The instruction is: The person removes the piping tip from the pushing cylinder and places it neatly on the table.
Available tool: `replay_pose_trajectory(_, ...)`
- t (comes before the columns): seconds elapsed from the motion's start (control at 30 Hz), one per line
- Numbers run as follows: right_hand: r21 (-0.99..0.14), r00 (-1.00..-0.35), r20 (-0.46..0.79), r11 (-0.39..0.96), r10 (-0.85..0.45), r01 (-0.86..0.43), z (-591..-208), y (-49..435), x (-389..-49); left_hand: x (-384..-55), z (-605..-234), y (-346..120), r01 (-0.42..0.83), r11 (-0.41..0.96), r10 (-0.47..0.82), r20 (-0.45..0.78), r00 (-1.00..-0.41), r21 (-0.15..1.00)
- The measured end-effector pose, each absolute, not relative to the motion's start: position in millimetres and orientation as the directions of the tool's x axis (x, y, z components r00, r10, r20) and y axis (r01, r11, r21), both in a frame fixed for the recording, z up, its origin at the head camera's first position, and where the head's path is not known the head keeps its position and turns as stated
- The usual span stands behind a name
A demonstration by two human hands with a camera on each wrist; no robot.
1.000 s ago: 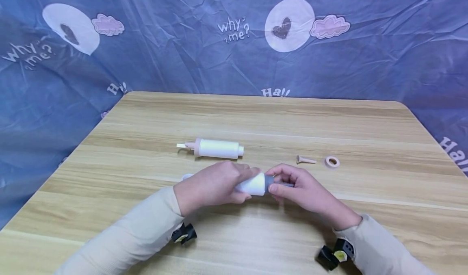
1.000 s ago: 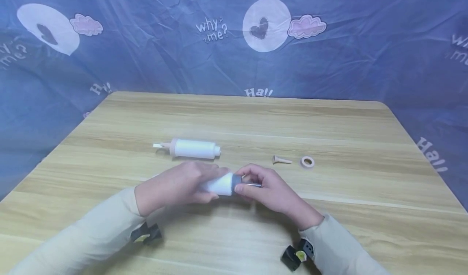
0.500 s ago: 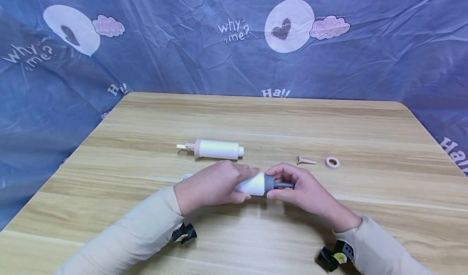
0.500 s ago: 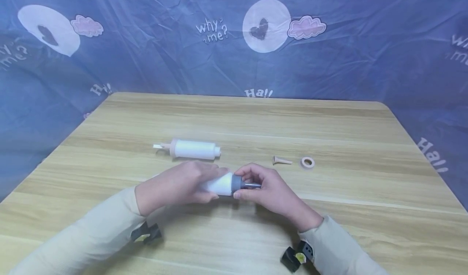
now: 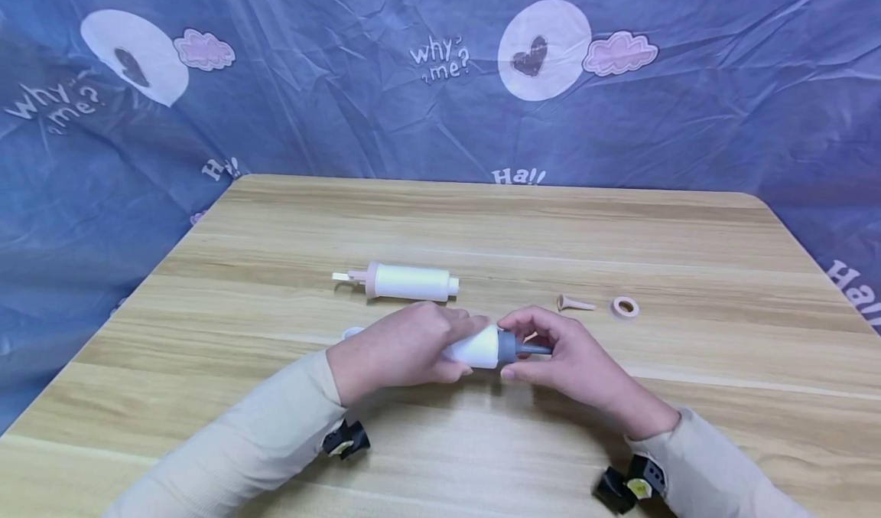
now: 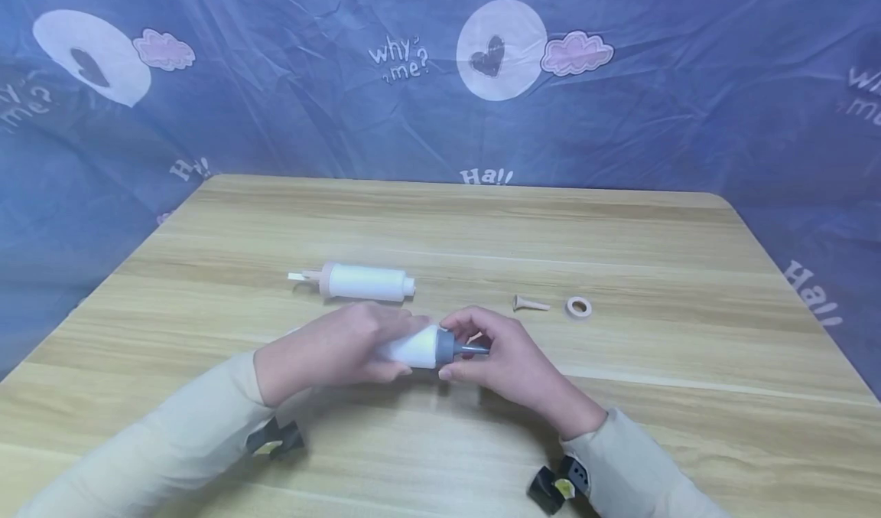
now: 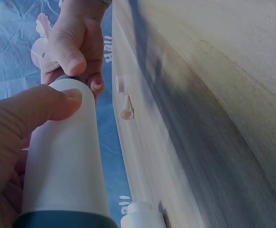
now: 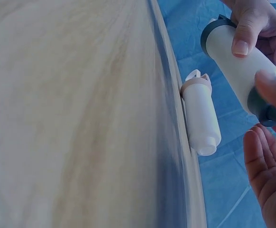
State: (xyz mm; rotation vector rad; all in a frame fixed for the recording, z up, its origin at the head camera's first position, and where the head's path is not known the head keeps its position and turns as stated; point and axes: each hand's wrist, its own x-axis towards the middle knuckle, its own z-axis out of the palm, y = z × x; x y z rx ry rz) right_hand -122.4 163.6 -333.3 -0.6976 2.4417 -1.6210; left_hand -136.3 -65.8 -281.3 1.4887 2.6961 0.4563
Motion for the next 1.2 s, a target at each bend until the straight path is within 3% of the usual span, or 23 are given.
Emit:
replay_pose_trajectory(0.33, -0.907, -0.846, 0.167, 0.257, -0.507, -0.333, -333.2, 164.9, -124.0, -135.7, -281.3, -67.0, 0.84, 0.485, 0.836, 0.154, -0.527, 0.244)
replay_pose_trajectory(0.8, -0.98, -0.808, 0.023, 0.147, -0.589, -0.136, -331.7, 165.2, -124.5, -133.5, -280.9, -67.6, 0.843, 0.492, 0.833, 0.163, -0.528, 0.217)
replay_pose_trajectory(1.2, -0.959, -0.828, 0.085, 0.181, -0.555, -0.22, -333.3, 165.7, -124.0, -133.6, -281.2, -67.1, 0.84, 0.504, 0.832, 0.147, -0.535, 0.203)
